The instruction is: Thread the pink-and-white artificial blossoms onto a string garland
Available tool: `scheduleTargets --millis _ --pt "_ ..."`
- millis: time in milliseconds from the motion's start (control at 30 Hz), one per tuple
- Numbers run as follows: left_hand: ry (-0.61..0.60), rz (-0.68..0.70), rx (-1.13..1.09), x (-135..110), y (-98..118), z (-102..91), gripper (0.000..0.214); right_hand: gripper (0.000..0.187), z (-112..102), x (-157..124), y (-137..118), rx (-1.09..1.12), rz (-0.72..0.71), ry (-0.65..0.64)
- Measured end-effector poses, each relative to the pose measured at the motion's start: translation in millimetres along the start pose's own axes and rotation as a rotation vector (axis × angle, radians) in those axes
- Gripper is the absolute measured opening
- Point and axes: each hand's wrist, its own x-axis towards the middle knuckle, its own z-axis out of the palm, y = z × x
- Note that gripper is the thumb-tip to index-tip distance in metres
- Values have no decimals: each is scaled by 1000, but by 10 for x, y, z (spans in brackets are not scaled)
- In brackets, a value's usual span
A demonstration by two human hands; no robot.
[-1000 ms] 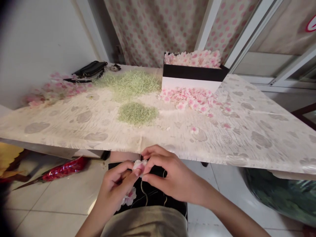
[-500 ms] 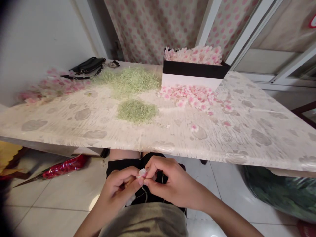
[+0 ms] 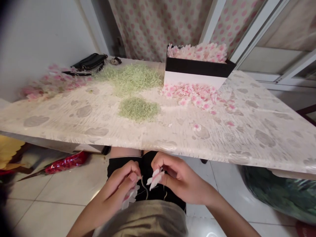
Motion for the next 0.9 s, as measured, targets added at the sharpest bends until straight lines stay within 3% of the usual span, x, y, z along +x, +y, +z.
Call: scheduleTargets --millis 267,667,900 --pt "-78 183 84 -31 66 44 20 22 124 -59 -15 -110 -204 -35" --pt "-37 270 176 -82 83 99 16 39 107 -138 -55 -237 -211 -75" --pt "-18 312 249 -103 98 110 14 40 97 -186 -49 -248 -214 -90"
